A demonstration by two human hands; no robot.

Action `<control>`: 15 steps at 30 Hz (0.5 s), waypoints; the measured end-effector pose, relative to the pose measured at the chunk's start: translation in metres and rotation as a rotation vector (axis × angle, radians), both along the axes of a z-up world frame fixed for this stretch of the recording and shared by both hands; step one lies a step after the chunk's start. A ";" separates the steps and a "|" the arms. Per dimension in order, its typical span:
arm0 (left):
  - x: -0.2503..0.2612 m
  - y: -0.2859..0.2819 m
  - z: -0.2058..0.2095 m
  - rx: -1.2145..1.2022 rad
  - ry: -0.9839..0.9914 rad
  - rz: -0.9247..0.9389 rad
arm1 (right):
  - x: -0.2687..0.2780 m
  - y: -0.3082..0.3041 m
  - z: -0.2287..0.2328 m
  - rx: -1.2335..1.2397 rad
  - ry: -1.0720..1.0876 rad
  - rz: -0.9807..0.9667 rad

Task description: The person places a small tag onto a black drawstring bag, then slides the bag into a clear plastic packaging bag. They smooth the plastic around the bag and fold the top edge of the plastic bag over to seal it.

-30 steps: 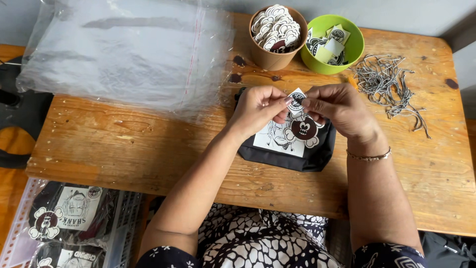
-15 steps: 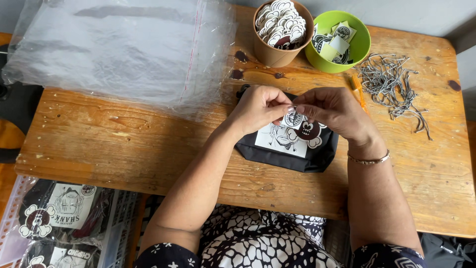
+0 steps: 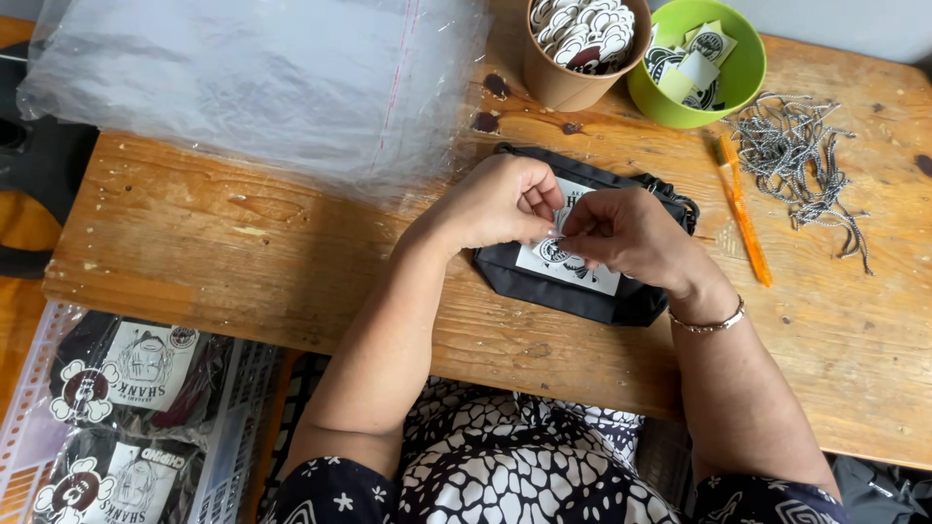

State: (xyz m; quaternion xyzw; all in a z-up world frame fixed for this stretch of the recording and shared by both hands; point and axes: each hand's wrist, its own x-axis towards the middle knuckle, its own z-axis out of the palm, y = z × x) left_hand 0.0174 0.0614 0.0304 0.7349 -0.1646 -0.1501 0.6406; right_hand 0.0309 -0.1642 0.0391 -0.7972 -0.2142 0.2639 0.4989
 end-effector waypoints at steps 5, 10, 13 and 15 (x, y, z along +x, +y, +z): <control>-0.007 0.009 0.019 0.345 -0.026 0.051 | 0.001 0.003 -0.002 0.137 0.112 -0.073; -0.022 0.011 0.030 0.337 0.041 0.025 | -0.008 0.015 0.002 0.201 0.150 -0.077; -0.023 0.011 0.026 0.389 0.006 0.022 | -0.011 0.020 0.000 0.104 0.063 0.002; -0.027 0.009 0.026 0.525 -0.051 0.023 | -0.016 0.024 0.003 -0.162 -0.137 0.039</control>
